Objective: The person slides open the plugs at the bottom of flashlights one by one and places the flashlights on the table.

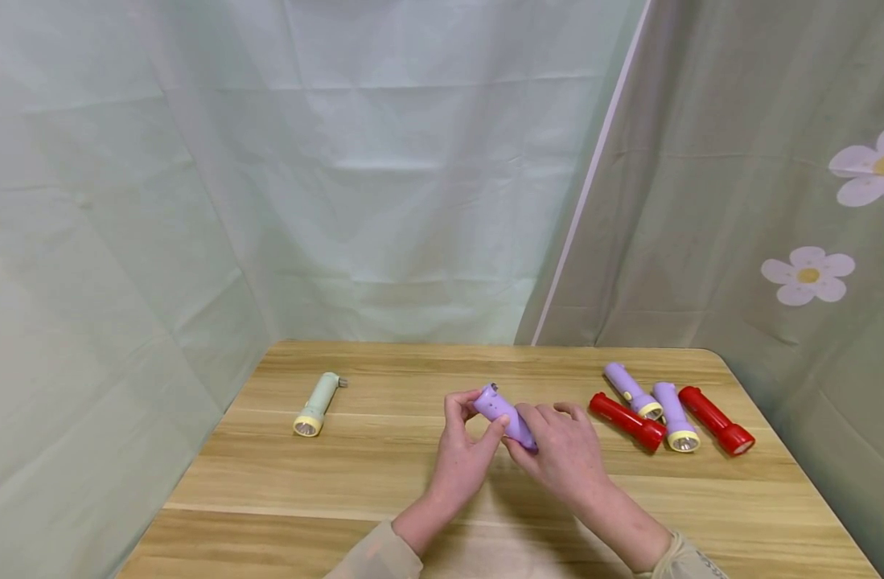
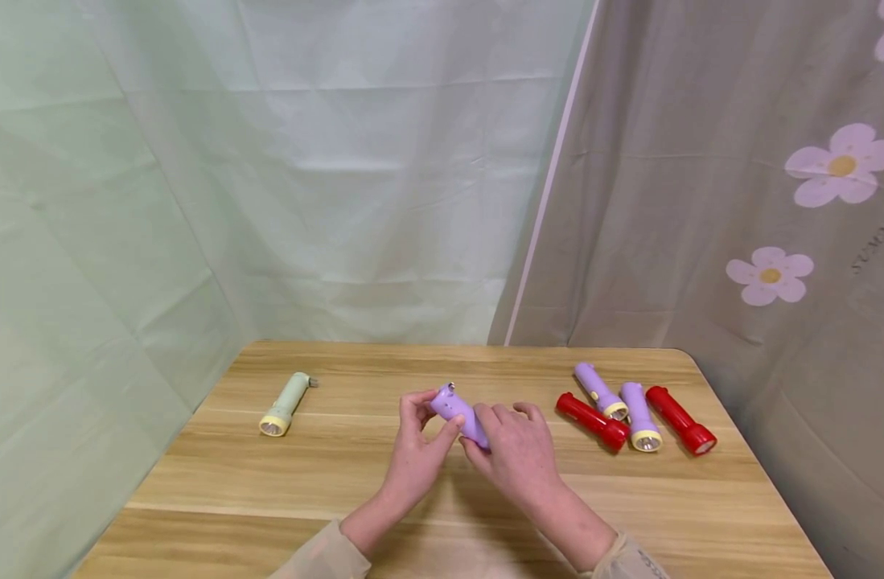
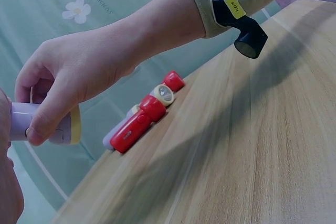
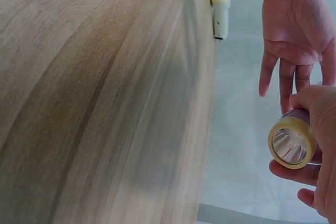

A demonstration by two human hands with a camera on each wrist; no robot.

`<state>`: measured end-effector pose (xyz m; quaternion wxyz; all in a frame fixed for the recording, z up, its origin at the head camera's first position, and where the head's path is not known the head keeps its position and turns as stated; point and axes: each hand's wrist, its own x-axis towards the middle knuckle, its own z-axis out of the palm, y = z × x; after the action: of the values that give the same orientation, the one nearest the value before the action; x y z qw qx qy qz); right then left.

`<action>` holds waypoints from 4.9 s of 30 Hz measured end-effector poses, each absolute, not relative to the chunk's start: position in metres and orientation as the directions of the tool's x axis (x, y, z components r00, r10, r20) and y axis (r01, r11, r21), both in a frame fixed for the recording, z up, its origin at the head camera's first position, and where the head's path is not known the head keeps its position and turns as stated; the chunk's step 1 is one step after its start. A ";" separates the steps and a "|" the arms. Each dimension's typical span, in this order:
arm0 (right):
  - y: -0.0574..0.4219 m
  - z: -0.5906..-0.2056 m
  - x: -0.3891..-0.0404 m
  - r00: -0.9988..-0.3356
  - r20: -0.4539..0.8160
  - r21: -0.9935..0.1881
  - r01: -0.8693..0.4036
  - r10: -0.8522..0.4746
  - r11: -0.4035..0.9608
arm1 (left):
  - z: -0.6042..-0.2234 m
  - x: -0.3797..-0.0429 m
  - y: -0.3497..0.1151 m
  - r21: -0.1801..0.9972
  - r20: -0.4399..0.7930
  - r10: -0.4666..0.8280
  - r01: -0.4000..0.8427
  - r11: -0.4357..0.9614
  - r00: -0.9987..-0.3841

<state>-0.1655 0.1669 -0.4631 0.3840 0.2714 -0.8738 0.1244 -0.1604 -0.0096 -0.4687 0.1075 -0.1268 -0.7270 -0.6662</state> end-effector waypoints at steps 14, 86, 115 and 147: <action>0.169 -0.464 -0.164 -0.562 0.732 -0.009 -0.574 -0.385 0.819 | -0.468 -0.160 -0.010 0.945 0.308 0.057 0.312 0.096 -0.950; 0.166 -0.465 -0.159 -0.599 0.717 -0.047 -0.553 -0.358 0.832 | -0.469 -0.158 -0.012 0.935 0.329 0.086 0.338 0.109 -0.940; 0.164 -0.468 -0.160 -0.644 0.700 -0.116 -0.529 -0.309 0.840 | -0.470 -0.158 -0.011 0.939 0.291 0.099 0.304 0.159 -0.951; 0.160 -0.461 -0.162 -0.724 0.655 -0.234 -0.465 -0.215 0.854 | -0.470 -0.160 0.005 0.992 0.107 0.109 0.099 -0.080 -0.988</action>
<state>-0.1620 0.1604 -0.4606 0.3207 0.1871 -0.9079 0.1947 -0.1603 0.0047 -0.4698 -0.0034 -0.0765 -0.6782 -0.7308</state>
